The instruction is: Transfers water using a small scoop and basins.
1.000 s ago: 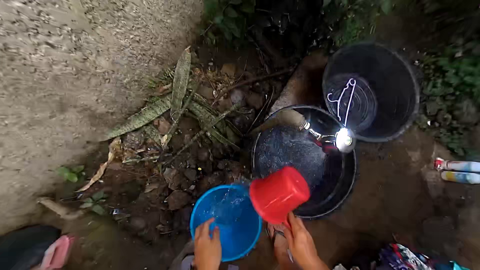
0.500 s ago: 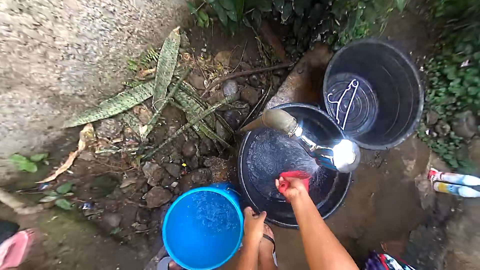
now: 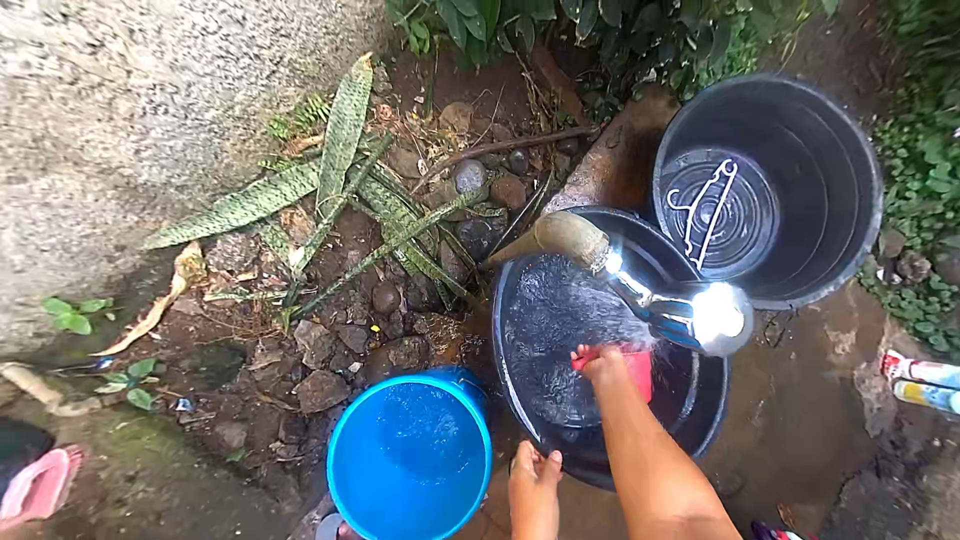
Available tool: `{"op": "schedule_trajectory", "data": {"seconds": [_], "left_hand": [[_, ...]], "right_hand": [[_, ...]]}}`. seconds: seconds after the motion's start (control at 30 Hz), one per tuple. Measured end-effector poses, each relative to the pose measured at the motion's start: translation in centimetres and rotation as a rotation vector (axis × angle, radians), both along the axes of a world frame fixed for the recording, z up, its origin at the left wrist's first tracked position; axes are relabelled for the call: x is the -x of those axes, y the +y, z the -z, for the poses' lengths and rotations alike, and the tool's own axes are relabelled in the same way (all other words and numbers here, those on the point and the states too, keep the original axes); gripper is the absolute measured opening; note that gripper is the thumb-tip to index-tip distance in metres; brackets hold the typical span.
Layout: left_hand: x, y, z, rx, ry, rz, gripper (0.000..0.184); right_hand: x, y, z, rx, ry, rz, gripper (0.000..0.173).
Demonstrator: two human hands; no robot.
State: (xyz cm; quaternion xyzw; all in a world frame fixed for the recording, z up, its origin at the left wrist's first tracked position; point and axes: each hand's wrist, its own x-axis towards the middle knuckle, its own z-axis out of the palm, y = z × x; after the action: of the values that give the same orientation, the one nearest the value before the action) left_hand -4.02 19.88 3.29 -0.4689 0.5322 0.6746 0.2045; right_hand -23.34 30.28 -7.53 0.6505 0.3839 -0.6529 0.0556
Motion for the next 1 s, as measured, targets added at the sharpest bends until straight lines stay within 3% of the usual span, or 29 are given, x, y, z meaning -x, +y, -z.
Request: {"op": "schedule_trajectory", "data": {"seconds": [0.1,0.23,0.37,0.4,0.5,0.6,0.7,0.77,0.83,1.0], "left_hand": [[-0.5,0.1,0.2,-0.007,-0.016,0.021,0.020],[-2.2,0.4,2.7,-0.037,-0.089,0.033,0.025],[-3.4,0.9,6.7,-0.048,-0.146,0.023,0.028],[-3.2,0.9,7.6,-0.062,-0.150,-0.008,0.028],[-2.4,0.7,7.7,-0.156,-0.190,-0.110,0.038],[-3.7,-0.5,4.3,-0.320,-0.244,-0.051,0.071],[-7.0,-3.6,-0.5,-0.313,-0.265,0.024,0.046],[-10.1,-6.9,-2.2,-0.134,-0.246,-0.045,0.030],[-12.6,-11.1,-2.2,0.094,-0.229,-0.135,0.029],[-14.2,-19.4,0.1,0.521,-0.248,-0.199,0.050]], "right_hand": [[2.1,0.5,2.1,-0.142,-0.086,-0.282,0.020],[2.7,0.1,3.8,-0.225,-0.135,-0.690,0.023],[1.2,2.6,5.7,-0.117,0.098,-0.791,0.021],[1.1,3.4,5.8,-0.047,0.187,-0.784,0.028],[0.5,5.5,5.4,0.168,0.355,-0.826,0.028],[-1.9,6.2,2.7,0.269,0.447,-0.951,0.012],[-5.2,5.3,-2.9,0.250,0.437,-1.123,0.018],[-7.8,4.3,-6.9,0.188,0.387,-1.253,0.019],[-10.6,2.8,-10.6,0.096,0.323,-1.414,0.024],[-17.9,-3.0,-16.2,-0.175,0.167,-1.788,0.031]]}}
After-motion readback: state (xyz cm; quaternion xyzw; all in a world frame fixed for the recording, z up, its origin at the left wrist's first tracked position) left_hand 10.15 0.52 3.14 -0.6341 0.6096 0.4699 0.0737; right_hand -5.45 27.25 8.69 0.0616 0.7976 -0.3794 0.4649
